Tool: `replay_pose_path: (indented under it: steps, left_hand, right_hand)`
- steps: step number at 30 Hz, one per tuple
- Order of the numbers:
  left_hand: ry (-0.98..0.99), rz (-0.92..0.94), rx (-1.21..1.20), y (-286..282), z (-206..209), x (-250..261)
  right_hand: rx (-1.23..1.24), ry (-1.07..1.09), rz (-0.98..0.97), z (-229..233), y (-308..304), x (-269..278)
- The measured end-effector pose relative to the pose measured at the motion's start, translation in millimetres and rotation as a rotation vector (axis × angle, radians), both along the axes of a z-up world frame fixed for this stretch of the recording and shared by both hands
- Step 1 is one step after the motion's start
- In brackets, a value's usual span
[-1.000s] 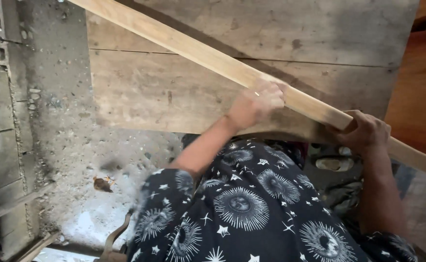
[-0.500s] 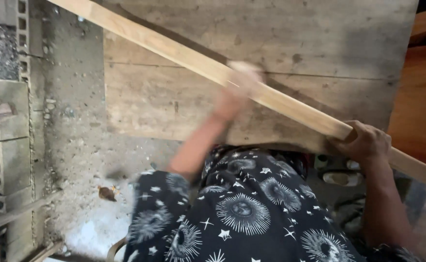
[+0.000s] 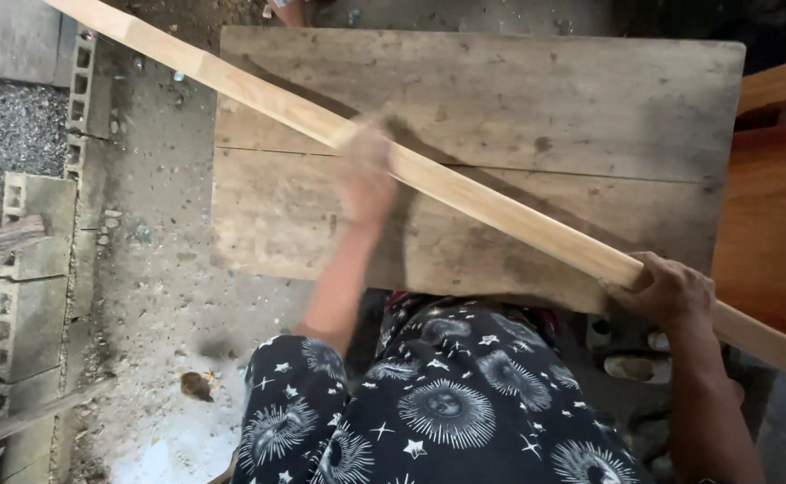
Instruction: The person sands a long, light-colored wooden plank using a sanding block. They hold the plank with one hand and rub the sanding block along its length with the other hand, working on a wooden workbench in a workshop.
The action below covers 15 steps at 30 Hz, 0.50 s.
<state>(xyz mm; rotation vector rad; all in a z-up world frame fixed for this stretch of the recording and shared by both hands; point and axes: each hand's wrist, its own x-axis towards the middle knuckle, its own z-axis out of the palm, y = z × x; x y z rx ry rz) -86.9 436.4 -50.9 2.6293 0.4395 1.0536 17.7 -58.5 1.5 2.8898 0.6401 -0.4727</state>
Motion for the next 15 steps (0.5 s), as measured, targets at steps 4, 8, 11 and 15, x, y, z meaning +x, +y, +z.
replay_pose_path:
  steps: [4, 8, 11, 15]
  left_hand:
    - [0.038, 0.130, 1.085, -121.8, 96.6, -2.3]
    - [0.078, -0.829, 0.024, -127.0, 49.9, -6.4]
    - [0.211, 0.158, 1.264, -51.2, 83.0, -5.0]
    - [0.235, -0.141, -0.130, 35.5, 29.0, 1.7]
  right_hand:
    - [-0.005, 0.023, -0.002, -0.8, -3.2, 1.9]
    - [-0.027, 0.059, -0.050, 5.5, 2.6, 0.1]
    - [0.025, 0.019, -0.022, 11.1, 6.6, -2.6]
    - [0.000, 0.049, -0.061, 15.5, 12.7, -3.3]
